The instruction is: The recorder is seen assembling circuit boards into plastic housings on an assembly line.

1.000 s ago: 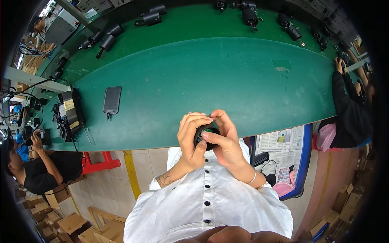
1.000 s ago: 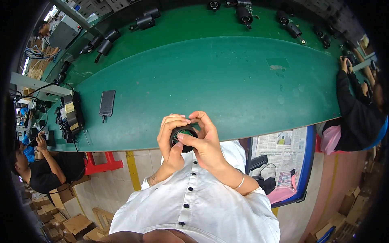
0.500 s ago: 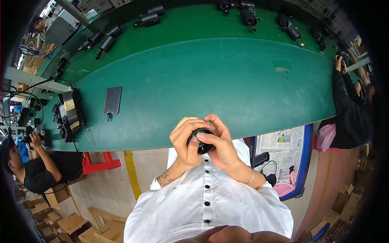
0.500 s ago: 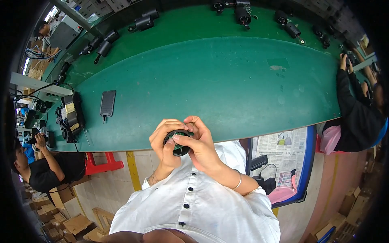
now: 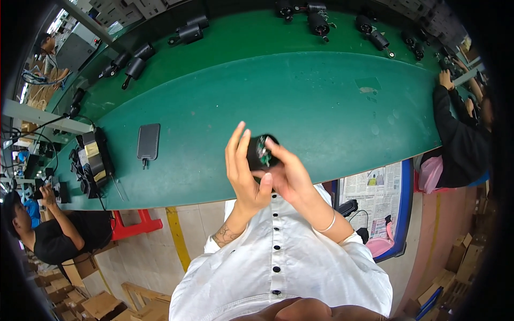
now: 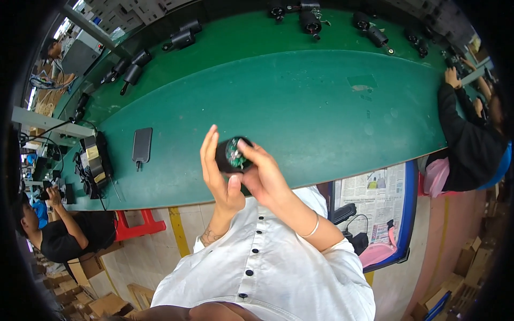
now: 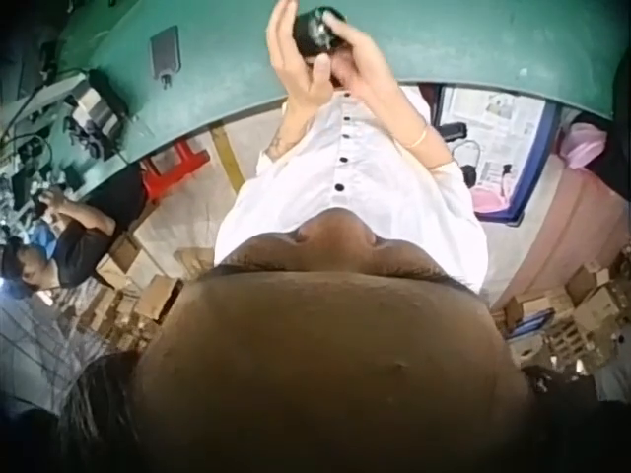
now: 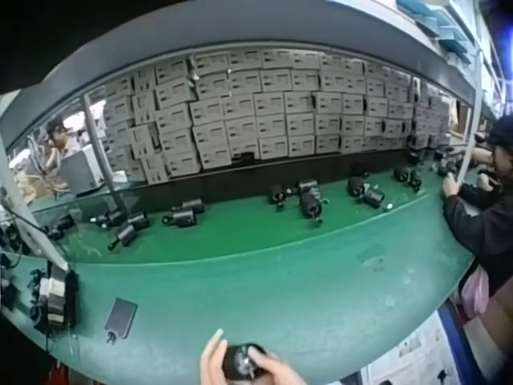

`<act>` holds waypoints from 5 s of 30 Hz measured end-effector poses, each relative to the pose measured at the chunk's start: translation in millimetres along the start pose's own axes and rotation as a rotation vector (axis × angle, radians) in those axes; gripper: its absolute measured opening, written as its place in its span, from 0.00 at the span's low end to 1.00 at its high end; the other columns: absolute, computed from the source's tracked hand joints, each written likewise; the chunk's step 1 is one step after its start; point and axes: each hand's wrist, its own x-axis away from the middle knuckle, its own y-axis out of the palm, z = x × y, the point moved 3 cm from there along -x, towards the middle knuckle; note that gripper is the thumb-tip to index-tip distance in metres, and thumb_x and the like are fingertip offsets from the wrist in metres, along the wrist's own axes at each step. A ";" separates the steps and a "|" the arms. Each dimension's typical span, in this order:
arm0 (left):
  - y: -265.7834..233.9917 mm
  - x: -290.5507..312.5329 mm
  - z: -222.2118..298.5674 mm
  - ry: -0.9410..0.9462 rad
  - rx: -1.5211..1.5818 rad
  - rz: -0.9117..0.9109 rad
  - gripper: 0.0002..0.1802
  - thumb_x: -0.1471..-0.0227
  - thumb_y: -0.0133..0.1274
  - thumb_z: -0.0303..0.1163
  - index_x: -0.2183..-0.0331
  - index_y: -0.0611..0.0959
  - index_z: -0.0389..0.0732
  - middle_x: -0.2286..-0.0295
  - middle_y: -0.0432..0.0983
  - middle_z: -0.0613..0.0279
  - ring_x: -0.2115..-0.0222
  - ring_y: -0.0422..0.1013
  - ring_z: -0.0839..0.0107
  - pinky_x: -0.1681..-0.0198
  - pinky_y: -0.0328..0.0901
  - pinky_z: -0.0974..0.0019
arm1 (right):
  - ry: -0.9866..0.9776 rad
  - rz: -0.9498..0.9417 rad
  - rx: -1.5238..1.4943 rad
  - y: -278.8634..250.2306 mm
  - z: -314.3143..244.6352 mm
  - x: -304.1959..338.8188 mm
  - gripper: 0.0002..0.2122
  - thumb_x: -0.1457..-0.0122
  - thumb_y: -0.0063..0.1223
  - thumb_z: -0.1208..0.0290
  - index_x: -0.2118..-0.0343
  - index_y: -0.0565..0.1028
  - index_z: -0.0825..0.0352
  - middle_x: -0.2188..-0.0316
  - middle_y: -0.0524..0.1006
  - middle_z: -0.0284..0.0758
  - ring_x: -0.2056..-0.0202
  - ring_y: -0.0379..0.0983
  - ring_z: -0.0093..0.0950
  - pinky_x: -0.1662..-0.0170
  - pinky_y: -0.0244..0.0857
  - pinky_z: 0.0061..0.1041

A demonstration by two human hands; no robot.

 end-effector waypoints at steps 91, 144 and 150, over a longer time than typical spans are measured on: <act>-13.1 35.2 36.4 -0.779 1.321 -0.722 0.37 0.74 0.67 0.27 0.58 0.69 0.35 0.70 0.74 0.59 0.72 0.70 0.68 0.63 0.64 0.67 | -0.512 -0.096 0.307 -49.4 -20.6 44.6 0.07 0.48 0.53 0.82 0.66 0.74 0.68 0.71 0.76 0.37 0.72 0.70 0.23 0.66 0.65 0.16; -35.0 15.3 22.4 -0.319 0.486 -0.702 0.25 0.76 0.66 0.27 0.68 0.75 0.39 0.75 0.76 0.65 0.78 0.69 0.71 0.70 0.63 0.71 | -1.115 -0.215 1.692 29.9 -74.4 89.0 0.10 0.58 0.63 0.75 0.86 0.70 0.67 0.82 0.72 0.30 0.79 0.62 0.24 0.76 0.56 0.19; -29.7 26.4 31.4 -0.491 0.973 -0.868 0.26 0.74 0.66 0.25 0.67 0.74 0.38 0.73 0.77 0.62 0.76 0.70 0.71 0.67 0.64 0.72 | -0.168 -0.250 1.391 0.6 -74.7 42.7 0.14 0.48 0.57 0.71 0.84 0.66 0.65 0.86 0.66 0.29 0.79 0.60 0.18 0.76 0.53 0.14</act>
